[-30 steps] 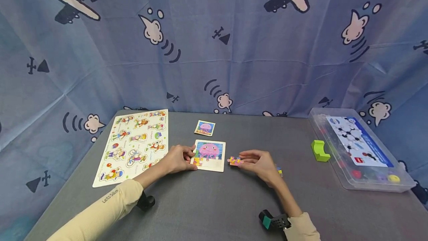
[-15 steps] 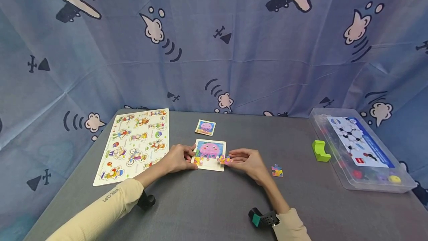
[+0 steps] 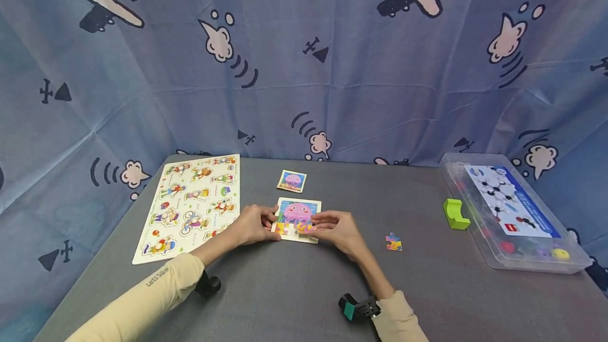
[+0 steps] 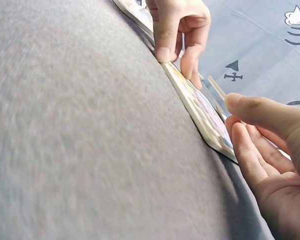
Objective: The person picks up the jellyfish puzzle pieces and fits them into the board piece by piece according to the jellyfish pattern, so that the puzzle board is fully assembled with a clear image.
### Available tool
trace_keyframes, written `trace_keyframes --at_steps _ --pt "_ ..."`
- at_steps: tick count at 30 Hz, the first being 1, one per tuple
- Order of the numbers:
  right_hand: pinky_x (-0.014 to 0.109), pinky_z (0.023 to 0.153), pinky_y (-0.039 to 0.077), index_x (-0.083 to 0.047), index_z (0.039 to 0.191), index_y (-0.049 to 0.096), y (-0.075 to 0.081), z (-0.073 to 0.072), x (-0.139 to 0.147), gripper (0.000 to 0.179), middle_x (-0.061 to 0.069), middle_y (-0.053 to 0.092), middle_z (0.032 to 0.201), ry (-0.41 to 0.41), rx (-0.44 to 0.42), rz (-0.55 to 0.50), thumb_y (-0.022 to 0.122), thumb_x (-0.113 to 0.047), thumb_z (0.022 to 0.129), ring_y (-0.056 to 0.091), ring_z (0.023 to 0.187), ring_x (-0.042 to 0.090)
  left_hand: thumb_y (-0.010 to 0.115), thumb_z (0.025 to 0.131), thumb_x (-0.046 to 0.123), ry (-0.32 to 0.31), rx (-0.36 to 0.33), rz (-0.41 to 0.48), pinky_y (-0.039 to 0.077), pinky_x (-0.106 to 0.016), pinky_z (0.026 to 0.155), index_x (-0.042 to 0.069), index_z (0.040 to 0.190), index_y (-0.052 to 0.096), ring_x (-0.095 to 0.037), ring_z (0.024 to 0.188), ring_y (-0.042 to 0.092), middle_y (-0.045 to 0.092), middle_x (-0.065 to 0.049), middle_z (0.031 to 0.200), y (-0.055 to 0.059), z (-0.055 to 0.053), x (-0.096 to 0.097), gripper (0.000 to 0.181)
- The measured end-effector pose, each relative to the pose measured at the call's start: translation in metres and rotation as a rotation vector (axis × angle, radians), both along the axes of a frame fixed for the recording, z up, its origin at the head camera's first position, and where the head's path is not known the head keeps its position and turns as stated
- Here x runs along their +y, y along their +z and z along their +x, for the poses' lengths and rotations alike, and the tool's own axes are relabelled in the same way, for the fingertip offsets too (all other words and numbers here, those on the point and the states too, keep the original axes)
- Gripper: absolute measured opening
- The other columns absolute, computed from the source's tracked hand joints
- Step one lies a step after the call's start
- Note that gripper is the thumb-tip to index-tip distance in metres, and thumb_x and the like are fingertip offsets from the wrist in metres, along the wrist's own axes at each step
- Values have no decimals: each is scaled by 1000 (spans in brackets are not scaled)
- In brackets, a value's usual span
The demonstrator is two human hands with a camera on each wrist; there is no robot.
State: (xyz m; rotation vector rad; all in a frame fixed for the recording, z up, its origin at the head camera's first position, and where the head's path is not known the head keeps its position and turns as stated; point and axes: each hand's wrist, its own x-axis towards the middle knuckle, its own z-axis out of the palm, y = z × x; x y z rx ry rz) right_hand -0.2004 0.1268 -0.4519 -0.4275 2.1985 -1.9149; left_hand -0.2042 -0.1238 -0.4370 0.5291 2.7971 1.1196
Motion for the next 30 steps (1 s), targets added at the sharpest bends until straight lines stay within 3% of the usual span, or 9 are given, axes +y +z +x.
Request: trace_keyframes --at_steps 8,13,16,30 --pt "21 71 53 17 110 61 -4 -1 -15 41 29 65 108 -10 -6 -6 78 6 74 68 83 12 89 66 16 4 7 0 42 -18 55 -1 91 72 -2 60 50 69 -16 109 -2 -1 1 35" --pt "21 71 53 16 107 63 -4 -1 -20 39 29 66 105 -17 33 7 78 6 73 68 82 12 89 67 16 2 -1 -4 43 -18 55 -1 91 72 -2 60 51 67 -17 114 -2 0 1 34" --pt "21 68 53 15 104 65 -3 -2 -23 36 28 68 100 -31 72 45 79 6 72 68 79 13 88 67 15 -4 3 -2 43 -17 55 -2 92 72 -2 60 51 60 -19 124 -1 0 1 34" --pt "21 59 52 3 92 73 3 0 -40 28 11 73 84 -152 175 326 83 4 66 67 70 14 88 68 16 0 -11 2 43 -18 56 -2 95 72 -2 62 51 57 -19 129 2 0 -1 37"
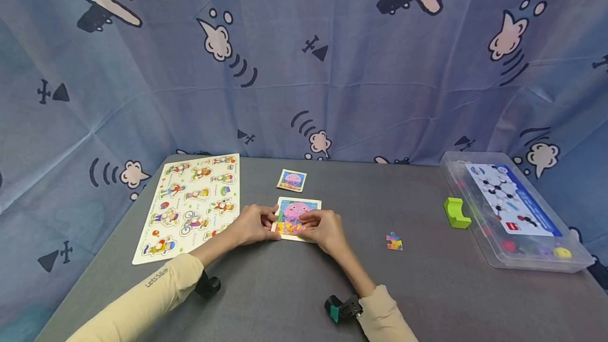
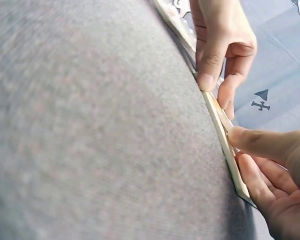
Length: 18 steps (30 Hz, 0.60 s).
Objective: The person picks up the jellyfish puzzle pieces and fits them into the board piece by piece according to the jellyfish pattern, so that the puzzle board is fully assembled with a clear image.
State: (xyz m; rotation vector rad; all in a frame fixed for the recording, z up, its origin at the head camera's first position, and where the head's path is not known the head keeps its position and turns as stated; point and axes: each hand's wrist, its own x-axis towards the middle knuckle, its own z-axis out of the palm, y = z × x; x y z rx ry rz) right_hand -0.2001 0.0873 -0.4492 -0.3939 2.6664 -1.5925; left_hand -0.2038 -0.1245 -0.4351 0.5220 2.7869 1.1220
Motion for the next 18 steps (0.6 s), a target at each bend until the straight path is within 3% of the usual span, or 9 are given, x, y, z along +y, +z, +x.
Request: trace_keyframes --at_steps 7,18 --pt "23 64 54 1 90 73 3 3 -3 26 9 73 85 3 67 89 84 1 67 69 74 15 88 67 16 -5 10 0 42 -17 56 -3 99 72 -2 62 50 57 -18 129 -2 -1 0 40" --pt "24 66 54 3 95 71 6 -1 2 30 12 72 88 49 49 87 83 2 67 68 75 16 88 67 17 9 3 -5 43 -18 57 -1 94 72 -2 62 52 57 -17 129 0 0 1 36"
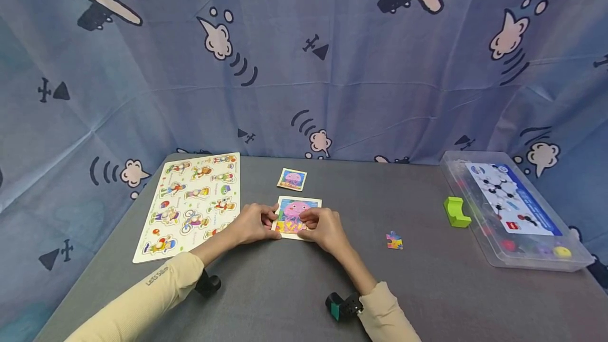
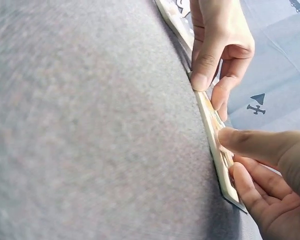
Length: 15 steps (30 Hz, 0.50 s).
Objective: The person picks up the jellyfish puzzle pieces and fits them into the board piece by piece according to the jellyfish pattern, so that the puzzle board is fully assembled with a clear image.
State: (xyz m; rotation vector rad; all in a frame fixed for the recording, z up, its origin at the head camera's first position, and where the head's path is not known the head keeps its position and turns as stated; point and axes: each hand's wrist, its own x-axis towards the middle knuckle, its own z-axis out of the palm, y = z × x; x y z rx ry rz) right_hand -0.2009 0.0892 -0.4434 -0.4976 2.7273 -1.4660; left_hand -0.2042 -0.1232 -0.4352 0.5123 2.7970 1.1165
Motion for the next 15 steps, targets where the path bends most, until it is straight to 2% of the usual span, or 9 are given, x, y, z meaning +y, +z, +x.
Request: trace_keyframes --at_steps 5,15 --pt "24 65 54 5 94 70 0 -2 1 28 14 72 87 8 -15 -52 82 5 69 68 74 19 88 68 17 -3 -5 2 43 -18 57 -1 95 72 -3 62 52 56 -18 130 -1 -1 0 36" --pt "22 65 53 5 95 70 1 -5 0 27 15 72 87 28 4 -64 80 7 71 67 74 18 89 67 17 7 8 7 44 -17 57 0 94 73 -1 62 52 58 -17 129 -4 -2 -1 36"
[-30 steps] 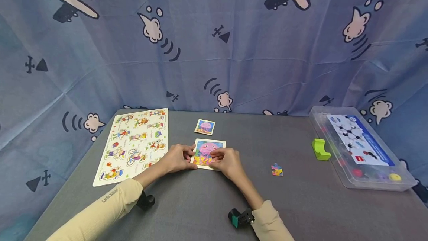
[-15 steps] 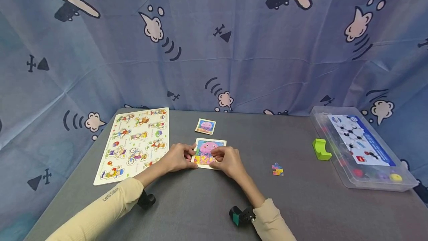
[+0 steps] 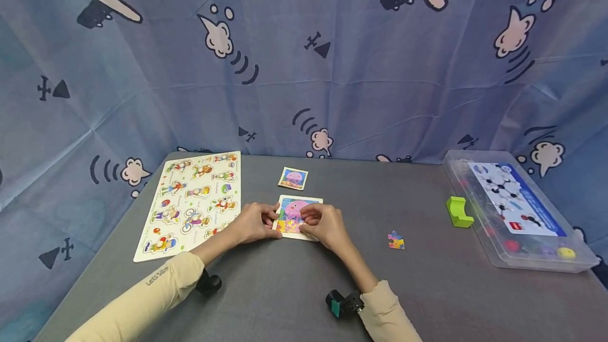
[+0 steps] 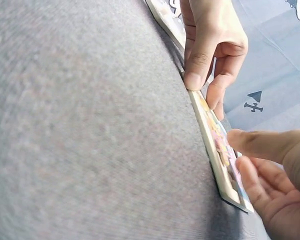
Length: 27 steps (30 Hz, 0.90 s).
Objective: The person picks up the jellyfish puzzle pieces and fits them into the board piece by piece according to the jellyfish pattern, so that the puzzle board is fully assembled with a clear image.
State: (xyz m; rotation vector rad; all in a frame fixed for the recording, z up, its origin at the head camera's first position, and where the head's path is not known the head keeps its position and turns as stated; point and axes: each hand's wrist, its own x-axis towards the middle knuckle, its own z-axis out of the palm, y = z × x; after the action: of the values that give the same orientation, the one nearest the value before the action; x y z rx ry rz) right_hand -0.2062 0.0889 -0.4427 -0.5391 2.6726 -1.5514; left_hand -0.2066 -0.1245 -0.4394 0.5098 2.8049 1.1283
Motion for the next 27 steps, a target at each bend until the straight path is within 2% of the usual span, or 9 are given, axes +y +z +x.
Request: trace_keyframes --at_steps 6,12,19,27 --pt "26 67 54 9 98 68 -1 0 0 29 20 71 91 46 -21 -55 77 12 71 68 80 26 89 65 17 7 4 7 44 -18 57 0 92 72 -1 61 52 60 -16 127 0 1 1 36" --pt "26 66 54 7 97 68 -1 1 -2 28 18 71 88 25 31 -54 77 12 70 68 77 25 89 65 15 0 16 20 44 -17 57 -1 92 72 -1 61 52 61 -16 126 1 1 2 36" --pt "28 70 55 8 97 68 -4 3 -5 31 18 71 90 49 0 -84 78 14 69 69 81 27 89 66 16 -2 21 21 44 -17 56 -1 94 73 -1 61 52 60 -15 126 0 1 1 37" --pt "28 70 55 7 97 69 -4 4 -7 29 16 71 89 39 20 -44 77 13 70 68 81 24 88 67 16 0 1 12 44 -17 57 -1 98 73 -1 62 53 58 -17 128 0 1 0 38"
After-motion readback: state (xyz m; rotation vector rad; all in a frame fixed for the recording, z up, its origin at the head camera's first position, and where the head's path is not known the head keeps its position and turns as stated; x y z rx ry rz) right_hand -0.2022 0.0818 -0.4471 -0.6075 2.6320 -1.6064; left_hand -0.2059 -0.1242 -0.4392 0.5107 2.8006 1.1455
